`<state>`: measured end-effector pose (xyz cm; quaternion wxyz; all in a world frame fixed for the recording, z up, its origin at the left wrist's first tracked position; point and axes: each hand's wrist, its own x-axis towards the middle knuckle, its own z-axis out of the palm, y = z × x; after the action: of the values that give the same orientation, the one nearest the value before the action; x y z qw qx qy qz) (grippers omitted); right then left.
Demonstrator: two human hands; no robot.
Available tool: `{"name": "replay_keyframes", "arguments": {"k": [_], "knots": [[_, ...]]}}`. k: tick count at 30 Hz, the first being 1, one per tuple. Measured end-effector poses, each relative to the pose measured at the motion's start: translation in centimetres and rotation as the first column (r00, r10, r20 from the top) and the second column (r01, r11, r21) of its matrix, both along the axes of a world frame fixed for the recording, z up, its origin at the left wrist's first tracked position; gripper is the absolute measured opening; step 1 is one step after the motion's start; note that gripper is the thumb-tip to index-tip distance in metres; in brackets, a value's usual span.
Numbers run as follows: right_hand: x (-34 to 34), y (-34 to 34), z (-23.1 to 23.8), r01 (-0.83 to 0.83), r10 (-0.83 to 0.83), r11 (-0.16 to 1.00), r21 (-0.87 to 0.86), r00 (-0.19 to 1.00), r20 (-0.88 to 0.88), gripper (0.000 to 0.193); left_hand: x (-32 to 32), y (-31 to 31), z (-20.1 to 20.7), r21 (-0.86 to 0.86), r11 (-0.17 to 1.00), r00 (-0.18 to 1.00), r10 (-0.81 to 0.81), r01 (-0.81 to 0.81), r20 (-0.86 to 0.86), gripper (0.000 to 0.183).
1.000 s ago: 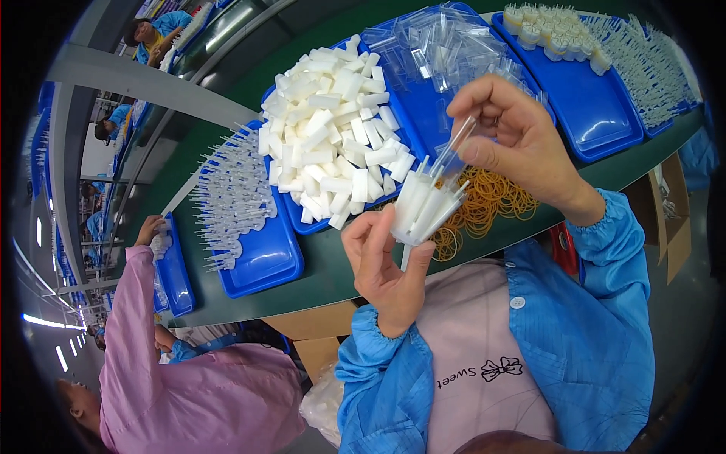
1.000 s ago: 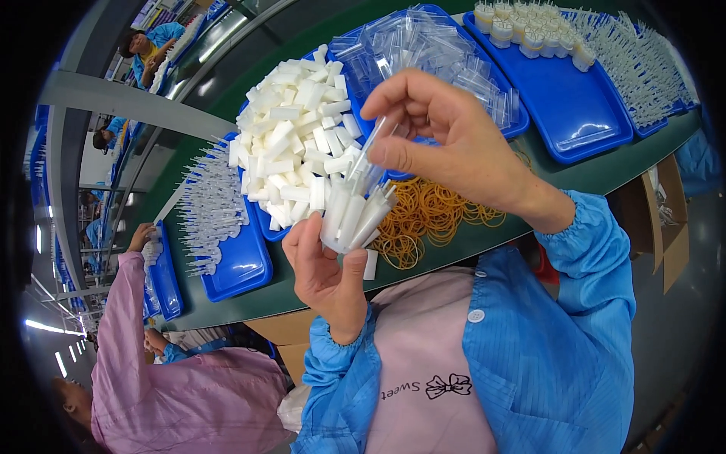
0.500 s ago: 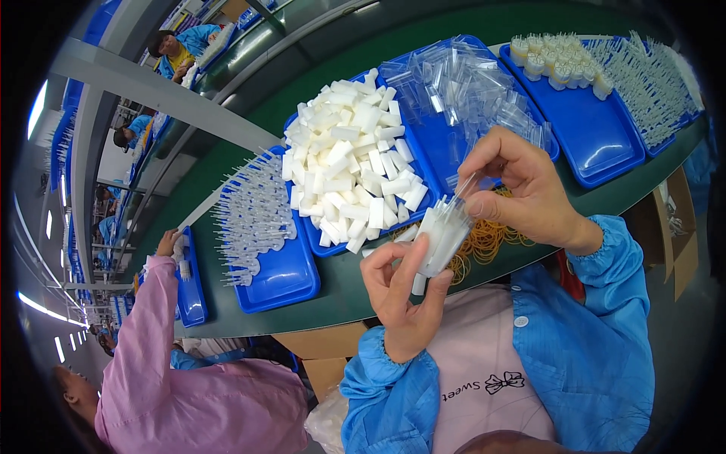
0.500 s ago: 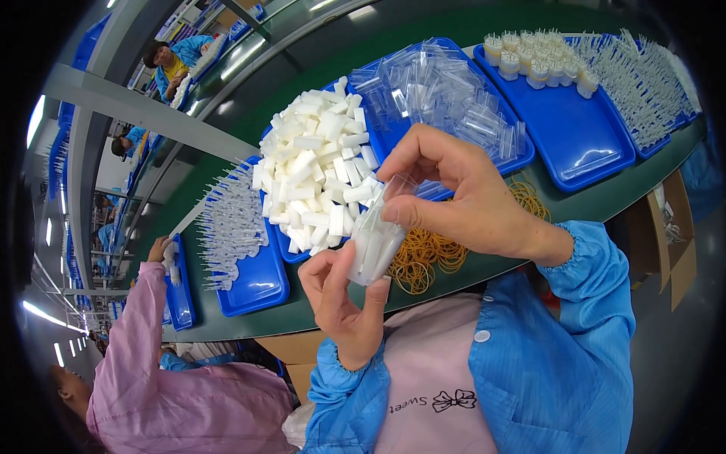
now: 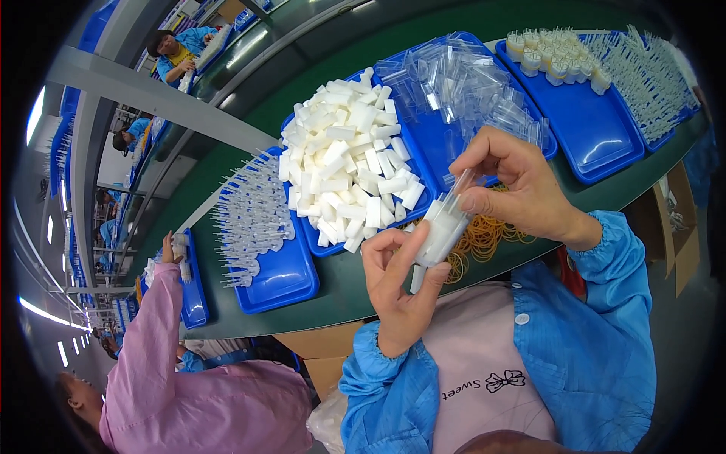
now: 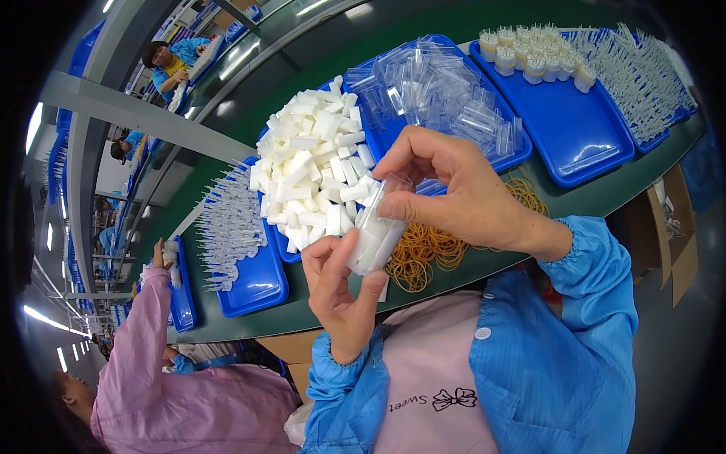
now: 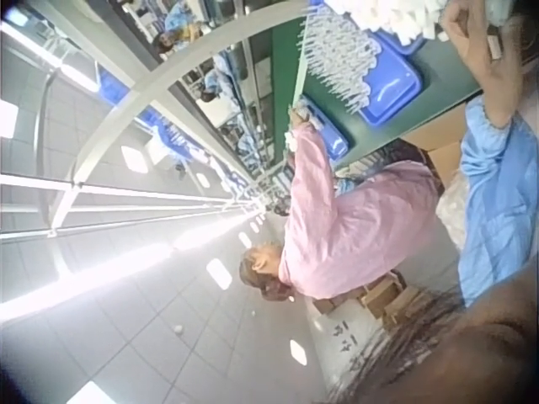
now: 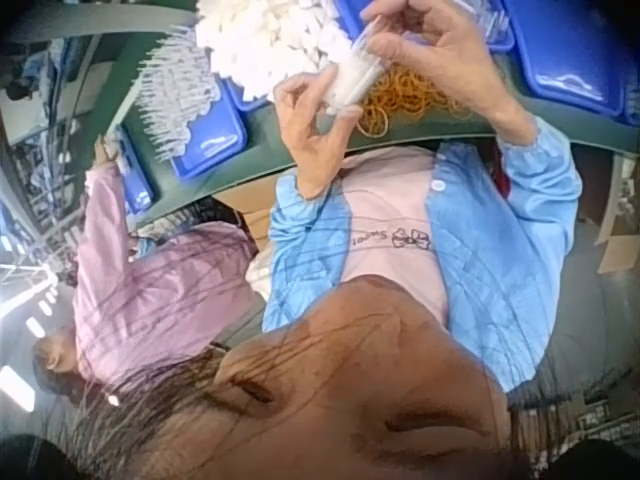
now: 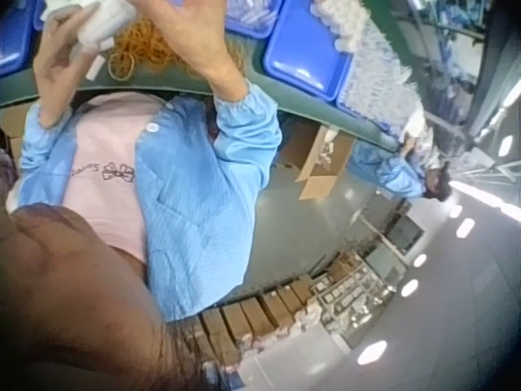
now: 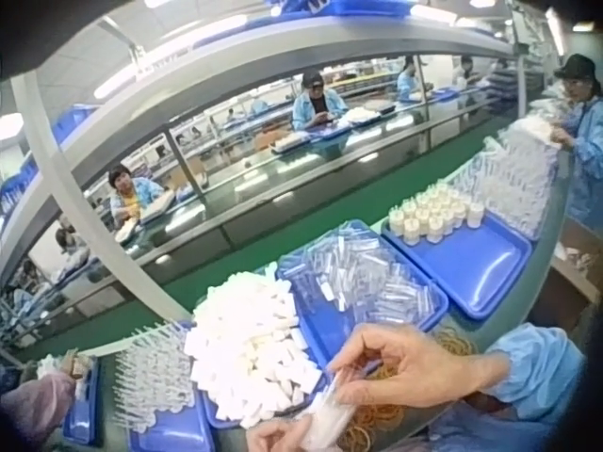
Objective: The person inserts foam pieces and clear plastic tubes into a plastic holder by hand, wraps a rubber band around the assembly, and adjusts the pieces using a metal tool.
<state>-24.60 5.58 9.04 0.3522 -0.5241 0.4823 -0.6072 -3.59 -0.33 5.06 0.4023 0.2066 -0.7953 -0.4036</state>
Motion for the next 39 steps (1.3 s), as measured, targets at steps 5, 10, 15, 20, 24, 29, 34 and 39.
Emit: {"name": "replay_keyframes", "arguments": {"k": [5,10,15,20,24,29,34,39], "knots": [[-0.7,0.1,0.1,0.004,-0.004,1.0,-0.003,0.992,-0.128,0.022,-1.0,-0.7,-1.7,0.424,0.905,0.945,0.119,0.023,-0.305,0.055],[-0.9,-0.7,-0.5,0.107,-0.109,0.994,-0.023,0.979,-0.173,0.022,-1.3,-0.8,-2.8,0.695,0.696,0.939,0.09,0.179,-0.332,0.051],[-1.2,-1.2,-1.3,0.126,-0.126,0.992,-0.032,0.992,-0.014,0.018,-1.3,-1.1,-2.8,0.744,0.598,0.873,0.146,0.297,-0.465,0.053],[-1.7,-1.3,-1.8,0.173,-0.189,0.979,-0.108,0.968,-0.164,0.016,-1.5,-1.5,-1.7,0.784,0.579,0.934,0.103,0.223,-0.341,0.05],[-1.0,-1.1,-1.5,0.124,-0.148,0.985,-0.123,0.968,-0.203,0.015,-1.6,-0.8,-1.1,0.753,0.606,0.918,0.089,0.258,-0.386,0.052],[-0.2,-0.4,-1.7,0.149,-0.187,0.972,-0.18,0.957,-0.222,0.016,-2.0,-0.4,-0.9,0.704,0.626,0.874,0.074,0.335,-0.481,0.041],[0.6,-0.1,-2.1,0.162,-0.198,0.971,-0.178,0.959,-0.203,0.016,-2.1,-0.3,-0.9,0.709,0.624,0.875,0.08,0.33,-0.478,0.042],[0.8,-0.3,-2.5,0.187,-0.214,0.969,-0.161,0.961,-0.174,0.015,-2.1,-0.5,-1.3,0.714,0.614,0.873,0.083,0.335,-0.481,0.042]]}}
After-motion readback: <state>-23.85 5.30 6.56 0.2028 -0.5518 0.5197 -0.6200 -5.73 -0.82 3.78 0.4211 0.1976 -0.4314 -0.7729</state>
